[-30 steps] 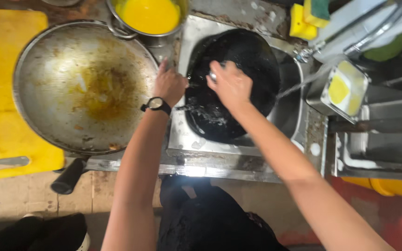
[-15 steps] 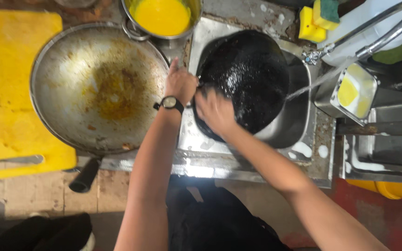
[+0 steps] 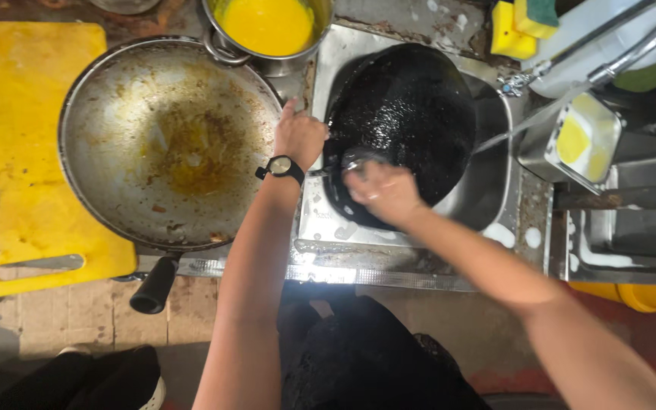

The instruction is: The person scrubs a large black pan with a metal scouring pad under running water, rinses it, then places it aside. The person then scrubs a second metal pan with a yellow sponge and rinses it under the tap.

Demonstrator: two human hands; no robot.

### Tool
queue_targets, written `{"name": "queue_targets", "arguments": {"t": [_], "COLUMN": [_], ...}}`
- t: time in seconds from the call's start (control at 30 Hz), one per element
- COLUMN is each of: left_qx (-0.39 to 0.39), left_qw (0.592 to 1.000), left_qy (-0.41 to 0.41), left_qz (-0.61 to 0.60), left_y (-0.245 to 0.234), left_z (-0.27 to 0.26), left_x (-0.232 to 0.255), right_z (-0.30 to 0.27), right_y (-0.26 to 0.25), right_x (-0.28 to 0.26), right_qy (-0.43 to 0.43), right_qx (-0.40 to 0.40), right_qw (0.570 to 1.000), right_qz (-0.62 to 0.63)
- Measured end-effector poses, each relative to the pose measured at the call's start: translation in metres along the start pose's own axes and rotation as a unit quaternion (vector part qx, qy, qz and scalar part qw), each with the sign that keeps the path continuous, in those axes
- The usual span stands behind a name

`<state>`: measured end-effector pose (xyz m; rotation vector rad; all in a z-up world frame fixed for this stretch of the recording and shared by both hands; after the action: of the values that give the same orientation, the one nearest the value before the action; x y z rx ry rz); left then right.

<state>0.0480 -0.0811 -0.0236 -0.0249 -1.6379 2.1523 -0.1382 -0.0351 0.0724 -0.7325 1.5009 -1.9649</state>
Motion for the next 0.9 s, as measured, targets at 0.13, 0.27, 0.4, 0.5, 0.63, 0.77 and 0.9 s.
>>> {"name": "queue_targets", "arguments": {"t": [0.13,0.27,0.4,0.5,0.63,0.77,0.9], "left_qx": [-0.048,-0.049,-0.034,-0.030,-0.022,-0.019,-0.025], "left_qw": [0.997,0.997,0.999,0.997,0.998,0.999,0.998], "left_qy": [-0.007,-0.006,-0.013,0.012,-0.007,-0.016,-0.016], "left_qz": [0.057,0.066,0.003,0.076,0.062,0.024,0.047], "left_y": [0.005,0.002,-0.001,0.000,0.003,-0.001,0.002], "left_z": [-0.001,0.008,0.006,0.007,0.007,0.005,0.006], "left_x": [0.003,-0.003,0.001,0.009,0.003,0.003,0.008], "right_z": [0.059,0.060,0.011,0.030,0.045,-0.006,0.025], "right_y": [0.004,0.004,-0.029,-0.032,0.019,-0.006,-0.023], "right_x": [0.040,-0.016,0.014,0.039,-0.003,0.004,0.051], "right_qy": [0.105,0.027,-0.012,0.030,0.093,-0.007,0.078], "right_qx": [-0.027,0.058,0.034,0.056,-0.037,0.032,0.108], "right_qw": [0.994,0.996,0.999,0.998,0.992,0.999,0.991], "right_qz": [-0.004,-0.056,-0.010,0.003,-0.077,0.028,-0.016]}}
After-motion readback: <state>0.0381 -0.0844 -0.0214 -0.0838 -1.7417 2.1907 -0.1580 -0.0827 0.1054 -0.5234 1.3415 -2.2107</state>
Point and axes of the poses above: each hand's wrist, its own z-axis towards the middle knuckle, its own y-axis out of the palm, x = y × z, the point moved 4 cm from there along z, towards the middle knuckle, and after that the axes turned 12 degrees about y, right-handed, at the moved point
